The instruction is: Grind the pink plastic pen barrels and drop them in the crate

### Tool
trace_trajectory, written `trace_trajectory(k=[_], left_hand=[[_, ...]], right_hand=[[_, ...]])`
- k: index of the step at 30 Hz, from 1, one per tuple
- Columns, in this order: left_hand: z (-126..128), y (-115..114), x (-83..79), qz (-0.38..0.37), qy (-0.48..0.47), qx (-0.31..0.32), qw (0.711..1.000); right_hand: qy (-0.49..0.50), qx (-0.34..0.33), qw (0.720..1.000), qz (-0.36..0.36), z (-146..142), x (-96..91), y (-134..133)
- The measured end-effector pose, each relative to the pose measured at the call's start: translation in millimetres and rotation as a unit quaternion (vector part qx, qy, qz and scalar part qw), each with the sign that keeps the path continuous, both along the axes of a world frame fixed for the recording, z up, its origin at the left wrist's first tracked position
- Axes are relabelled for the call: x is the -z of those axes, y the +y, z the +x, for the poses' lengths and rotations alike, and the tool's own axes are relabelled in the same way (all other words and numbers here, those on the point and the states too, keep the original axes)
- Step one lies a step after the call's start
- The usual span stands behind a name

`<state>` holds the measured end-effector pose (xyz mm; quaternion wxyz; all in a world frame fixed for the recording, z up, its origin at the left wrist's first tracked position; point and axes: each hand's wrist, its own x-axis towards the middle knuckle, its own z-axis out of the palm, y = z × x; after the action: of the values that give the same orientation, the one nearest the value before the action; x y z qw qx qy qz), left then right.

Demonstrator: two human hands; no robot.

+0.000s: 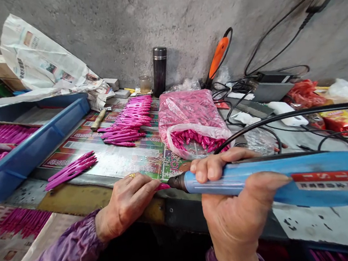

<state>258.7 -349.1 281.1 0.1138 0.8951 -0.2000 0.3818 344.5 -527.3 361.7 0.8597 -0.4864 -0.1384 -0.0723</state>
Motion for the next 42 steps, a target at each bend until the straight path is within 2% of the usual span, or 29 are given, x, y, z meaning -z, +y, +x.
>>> trace_trajectory(k=[24,33,42], left_hand=[[0.0,-1.9,-2.3,-0.003,-0.002,0.012,1.000],[-1.7,-2.3,-5.7,-0.004,0.029,0.009,1.000],[1.1,-2.7,1.0,-0.008,0.026,-0.009,1.000]], right_hand=[[-0.007,0.007,1.000,-0.006,0.6,3.1,-2.8],[-0.012,-0.001,1.000,-0.004,0.7,3.7,-1.7],[-0.017,-0.011,1.000,0.011,1.6,4.2,-3.5]])
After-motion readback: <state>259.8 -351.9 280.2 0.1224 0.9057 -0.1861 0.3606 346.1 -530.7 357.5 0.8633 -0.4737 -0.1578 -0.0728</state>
